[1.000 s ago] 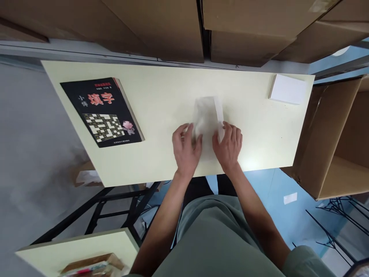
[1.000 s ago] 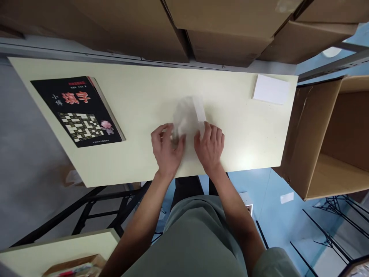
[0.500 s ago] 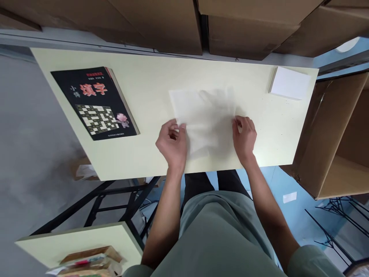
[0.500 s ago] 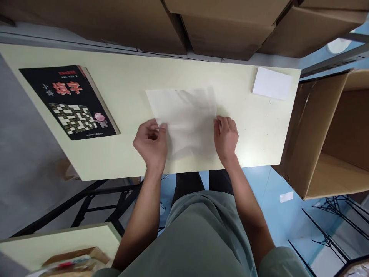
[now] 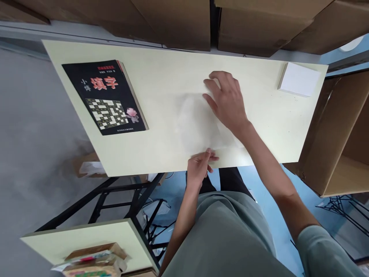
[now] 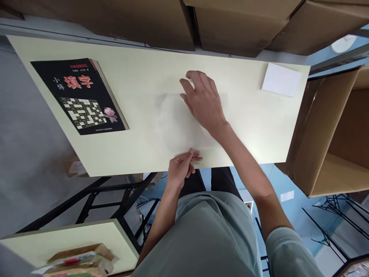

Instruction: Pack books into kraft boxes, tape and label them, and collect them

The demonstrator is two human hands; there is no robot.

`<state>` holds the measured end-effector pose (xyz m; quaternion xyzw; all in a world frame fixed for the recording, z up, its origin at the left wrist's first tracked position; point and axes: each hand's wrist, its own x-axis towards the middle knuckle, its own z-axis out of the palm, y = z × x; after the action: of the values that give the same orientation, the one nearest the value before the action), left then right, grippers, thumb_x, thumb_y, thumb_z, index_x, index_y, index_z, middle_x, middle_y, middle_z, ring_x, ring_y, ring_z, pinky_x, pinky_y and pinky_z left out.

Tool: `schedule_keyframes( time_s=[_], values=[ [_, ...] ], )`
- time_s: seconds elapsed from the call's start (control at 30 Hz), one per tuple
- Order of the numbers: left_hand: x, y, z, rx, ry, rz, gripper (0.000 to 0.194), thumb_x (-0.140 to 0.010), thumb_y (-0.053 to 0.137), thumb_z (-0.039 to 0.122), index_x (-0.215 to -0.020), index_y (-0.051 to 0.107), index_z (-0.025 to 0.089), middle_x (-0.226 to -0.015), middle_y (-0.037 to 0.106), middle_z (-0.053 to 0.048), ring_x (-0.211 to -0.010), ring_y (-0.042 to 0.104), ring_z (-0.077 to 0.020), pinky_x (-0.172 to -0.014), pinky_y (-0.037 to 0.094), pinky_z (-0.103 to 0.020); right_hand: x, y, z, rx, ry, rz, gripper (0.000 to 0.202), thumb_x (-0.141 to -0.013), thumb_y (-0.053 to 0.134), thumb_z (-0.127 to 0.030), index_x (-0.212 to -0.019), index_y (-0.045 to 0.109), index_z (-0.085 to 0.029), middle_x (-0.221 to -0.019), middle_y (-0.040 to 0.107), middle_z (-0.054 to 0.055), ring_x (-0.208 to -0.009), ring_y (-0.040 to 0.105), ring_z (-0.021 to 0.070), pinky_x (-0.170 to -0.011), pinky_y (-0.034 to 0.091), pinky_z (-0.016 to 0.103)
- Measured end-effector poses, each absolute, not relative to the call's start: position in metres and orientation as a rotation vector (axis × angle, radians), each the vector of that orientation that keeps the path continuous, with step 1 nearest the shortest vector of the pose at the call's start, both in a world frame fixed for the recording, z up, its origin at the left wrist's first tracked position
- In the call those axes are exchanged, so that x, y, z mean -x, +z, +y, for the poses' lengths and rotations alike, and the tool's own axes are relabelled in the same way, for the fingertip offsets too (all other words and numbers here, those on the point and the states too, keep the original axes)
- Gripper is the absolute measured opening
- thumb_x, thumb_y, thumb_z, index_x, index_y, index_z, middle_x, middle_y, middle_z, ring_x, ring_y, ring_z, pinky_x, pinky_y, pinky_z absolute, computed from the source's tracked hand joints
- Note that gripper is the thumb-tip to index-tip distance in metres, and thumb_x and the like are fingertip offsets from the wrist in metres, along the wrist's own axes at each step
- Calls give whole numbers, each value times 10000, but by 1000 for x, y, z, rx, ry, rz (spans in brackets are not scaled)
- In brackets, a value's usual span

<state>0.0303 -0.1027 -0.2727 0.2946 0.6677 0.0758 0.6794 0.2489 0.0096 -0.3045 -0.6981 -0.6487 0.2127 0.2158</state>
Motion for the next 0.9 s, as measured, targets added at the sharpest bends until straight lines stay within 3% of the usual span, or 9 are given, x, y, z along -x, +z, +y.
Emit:
schedule_keyframes(
  time_s=[0.1,0.17,0.23,0.3,0.4,0.5,0.73,0.83,0.9],
  values=[
    [-30,-257,-85,-829,269,1483,531,-1000,709,701,-871,849,205,-829,836,-101,-507,638,-175,-461,494,-309,-233,-280,-24,2073,526,-1662,495,-1211,368,-488,-1617,527,-252,-1729,455,170,-1725,310,424,-1304,420,739],
    [-36,-253,-63,-1077,461,1492,426,-1044,694,630,-1059,854,235,-1095,858,-107,-928,807,-272,-783,661,-378,-220,-274,-47,2171,551,-1618,596,-1195,388,-532,-1718,424,-249,-1817,357,178,-1770,185,434,-1317,400,745],
    [-44,-260,-35,-1301,553,1390,417,-1030,744,565,-1302,805,256,-1480,751,-127,-1461,652,-370,-1156,583,-503,-209,-280,-64,2252,603,-1618,688,-1173,423,-585,-1763,371,-235,-1859,301,182,-1780,153,425,-1341,373,729],
    [-49,-276,-9,-1418,529,1237,551,-983,809,545,-1444,739,252,-1699,582,-147,-1702,361,-423,-1345,374,-613,-202,-294,-76,2309,634,-1629,725,-1157,451,-614,-1768,382,-229,-1867,306,181,-1778,184,401,-1368,336,706],
    [-45,-303,17,-1442,478,1136,664,-941,844,579,-1500,703,250,-1773,492,-156,-1768,176,-431,-1412,171,-665,-203,-313,-87,2365,601,-1621,693,-1159,457,-600,-1758,423,-251,-1859,347,157,-1773,225,366,-1392,301,681],
    [-36,-315,24,-1434,481,1145,736,-944,814,644,-1535,677,228,-1783,474,-174,-1775,150,-421,-1423,131,-656,-210,-318,-96,2420,505,-1588,675,-1170,426,-575,-1760,430,-246,-1858,349,158,-1772,228,365,-1392,286,689],
    [8,-282,39,-1587,561,1208,764,-982,754,659,-1591,611,221,-1806,429,-179,-1765,171,-442,-1415,162,-676,-170,-277,-74,2462,427,-1423,645,-1175,433,-473,-1772,390,-232,-1853,346,181,-1768,209,417,-1345,319,783],
    [71,-275,63,-1687,623,1505,659,-1013,757,543,-1578,603,242,-1773,449,-175,-1740,253,-423,-1406,274,-629,-110,-264,-40,2247,645,-1479,588,-1171,446,-363,-1753,421,-287,-1810,431,153,-1729,326,397,-1330,419,726],
    [116,-282,78,-1721,625,1733,596,-1023,751,471,-1546,602,229,-1673,528,-205,-1655,411,-420,-1369,364,-617,-63,-267,-15,2080,789,-1549,560,-1169,435,-300,-1728,457,-321,-1757,508,126,-1656,461,354,-1307,505,640]
  ],
)
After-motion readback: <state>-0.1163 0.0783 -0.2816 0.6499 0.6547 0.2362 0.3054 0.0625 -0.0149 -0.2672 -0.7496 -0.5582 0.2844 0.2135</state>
